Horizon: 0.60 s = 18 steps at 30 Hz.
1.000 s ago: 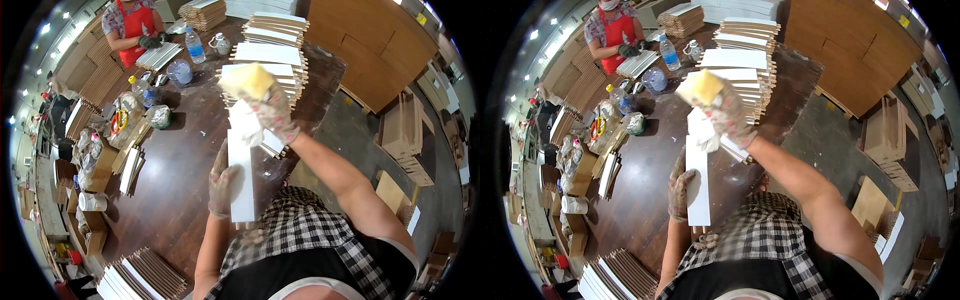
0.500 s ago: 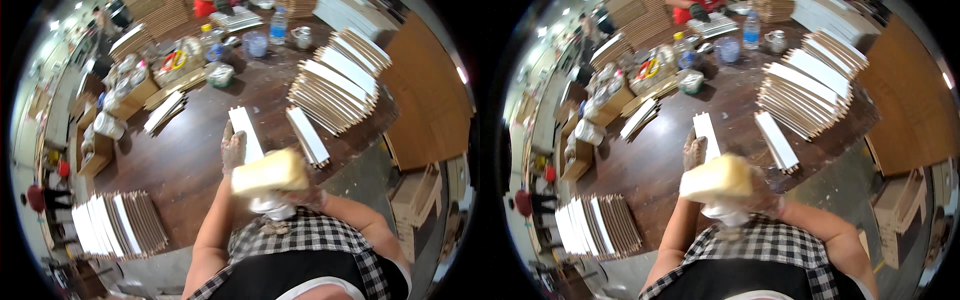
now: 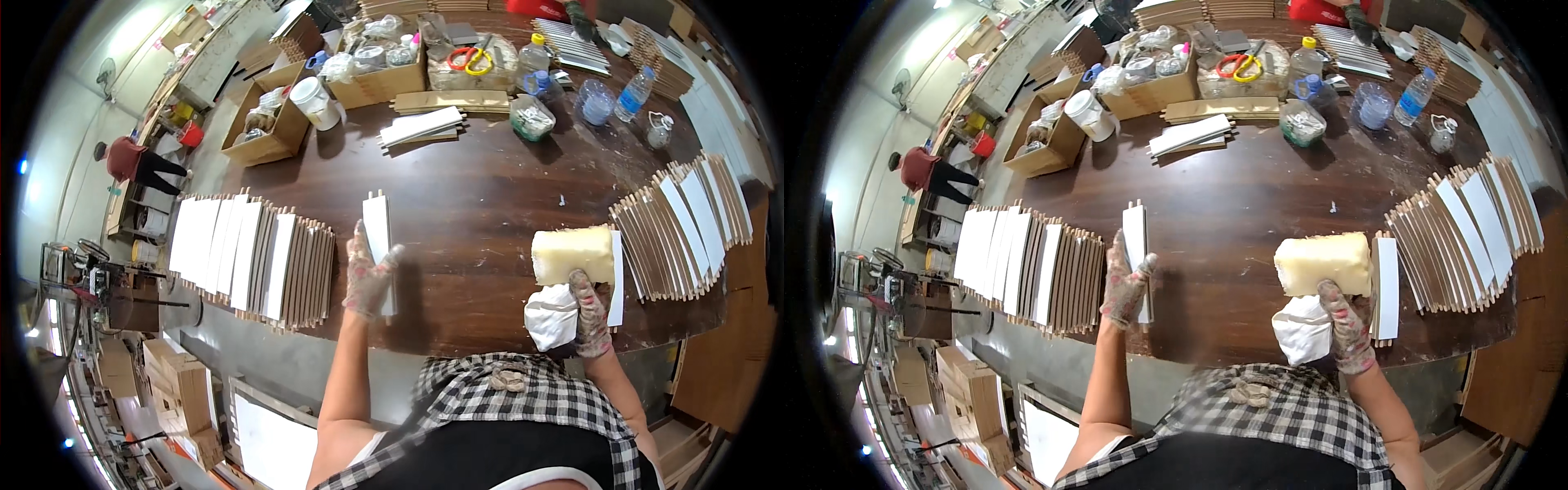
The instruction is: The person applies a finish to white wooden slats using a yellow sponge. The person picks up individual slats from a pile, wipes all sides with the sponge, and places them onto a new stack.
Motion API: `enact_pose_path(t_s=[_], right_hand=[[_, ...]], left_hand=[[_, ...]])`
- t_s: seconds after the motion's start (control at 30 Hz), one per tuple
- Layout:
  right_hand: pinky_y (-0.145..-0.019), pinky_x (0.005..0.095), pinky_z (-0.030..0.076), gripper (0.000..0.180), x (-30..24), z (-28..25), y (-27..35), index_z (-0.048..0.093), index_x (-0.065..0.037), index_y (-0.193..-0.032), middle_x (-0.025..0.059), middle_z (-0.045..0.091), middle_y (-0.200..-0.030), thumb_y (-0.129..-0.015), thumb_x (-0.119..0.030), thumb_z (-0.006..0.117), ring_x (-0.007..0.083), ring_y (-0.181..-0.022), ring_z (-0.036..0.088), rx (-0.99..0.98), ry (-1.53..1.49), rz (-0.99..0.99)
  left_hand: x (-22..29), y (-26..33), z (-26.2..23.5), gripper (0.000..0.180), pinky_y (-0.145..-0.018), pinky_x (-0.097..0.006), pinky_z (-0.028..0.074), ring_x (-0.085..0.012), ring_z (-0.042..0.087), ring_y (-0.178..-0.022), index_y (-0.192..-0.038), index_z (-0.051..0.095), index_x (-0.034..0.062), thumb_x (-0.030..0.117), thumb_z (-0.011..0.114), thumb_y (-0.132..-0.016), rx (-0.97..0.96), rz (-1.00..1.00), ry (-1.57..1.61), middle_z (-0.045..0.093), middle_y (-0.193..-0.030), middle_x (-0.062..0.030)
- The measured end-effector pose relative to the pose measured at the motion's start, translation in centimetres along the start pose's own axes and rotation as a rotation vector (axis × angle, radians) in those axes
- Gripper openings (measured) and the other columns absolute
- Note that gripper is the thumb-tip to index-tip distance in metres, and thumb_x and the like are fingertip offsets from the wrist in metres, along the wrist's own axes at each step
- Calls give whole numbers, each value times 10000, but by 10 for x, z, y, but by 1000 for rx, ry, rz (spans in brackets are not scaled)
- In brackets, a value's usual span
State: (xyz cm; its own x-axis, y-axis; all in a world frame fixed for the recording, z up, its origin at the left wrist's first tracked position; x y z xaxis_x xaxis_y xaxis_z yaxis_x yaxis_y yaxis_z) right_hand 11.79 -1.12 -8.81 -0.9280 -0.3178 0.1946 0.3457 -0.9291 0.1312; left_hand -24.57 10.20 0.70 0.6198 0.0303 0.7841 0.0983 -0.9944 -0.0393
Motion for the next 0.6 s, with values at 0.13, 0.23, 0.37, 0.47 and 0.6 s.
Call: enact_pose_path(t_s=[0.13, 0.23, 0.37, 0.47, 0.6], right_hand=[[-765, 398, 514, 588, -8, 16, -11, 287, 37, -1272, 167, 425, -1102, -868, -260, 594, 274, -915, 520, -83, -117, 40], [-750, 403, 514, 644, -6, 25, -14, 249, 47, -1286, 183, 393, -1112, -856, -262, 614, 279, -912, 508, -128, -173, 73], [-730, 409, 514, 721, 9, 29, -14, 198, 61, -1305, 204, 351, -1125, -840, -265, 642, 287, -908, 492, -162, -209, 120], [-726, 410, 510, 745, 2, 37, -12, 181, 54, -1335, 203, 365, -1107, -834, -237, 649, 297, -954, 472, -245, -80, 117], [-847, 340, 477, 634, -28, 41, 8, 286, 49, -1306, 203, 425, -1157, -851, -231, 629, 257, -1035, 492, 105, 571, -449]], left_hand=[[38, 5, -71, 848, -894, -367, 432, -308, 502, -1005, -1383, 256, -6, 185, 731, -707, 137, 113, -237, 446, -1107, -182], [38, 5, -113, 751, -857, -410, 446, -338, 504, -973, -1339, 334, -6, 252, 698, -734, 256, 154, -836, 481, -1095, -169], [-3, -5, -137, 495, -876, -415, 427, -301, 462, -1085, -1232, 489, 72, 229, 634, -785, 249, -87, -1164, 507, -1151, -86], [2, -4, -139, 380, -862, -434, 430, -281, 446, -1131, -1170, 551, 127, 159, 604, -796, 359, -117, -1280, 493, -1217, -64], [67, 2, -71, 406, -817, -328, 458, -249, 546, -949, -1209, 536, 90, 35, 613, -814, 403, 490, -390, 579, -1045, -112]])
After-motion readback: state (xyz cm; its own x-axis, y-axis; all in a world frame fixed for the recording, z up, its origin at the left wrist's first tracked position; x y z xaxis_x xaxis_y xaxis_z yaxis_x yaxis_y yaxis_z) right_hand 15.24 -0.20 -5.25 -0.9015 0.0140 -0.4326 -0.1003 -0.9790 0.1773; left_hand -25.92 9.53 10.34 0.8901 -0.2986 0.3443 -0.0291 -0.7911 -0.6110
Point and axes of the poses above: each hand's wrist, its own y-axis away from the middle knuckle, its own z-axis out of the palm, x = y × z, the point moved 8 cm from there along -y, towards the middle knuckle
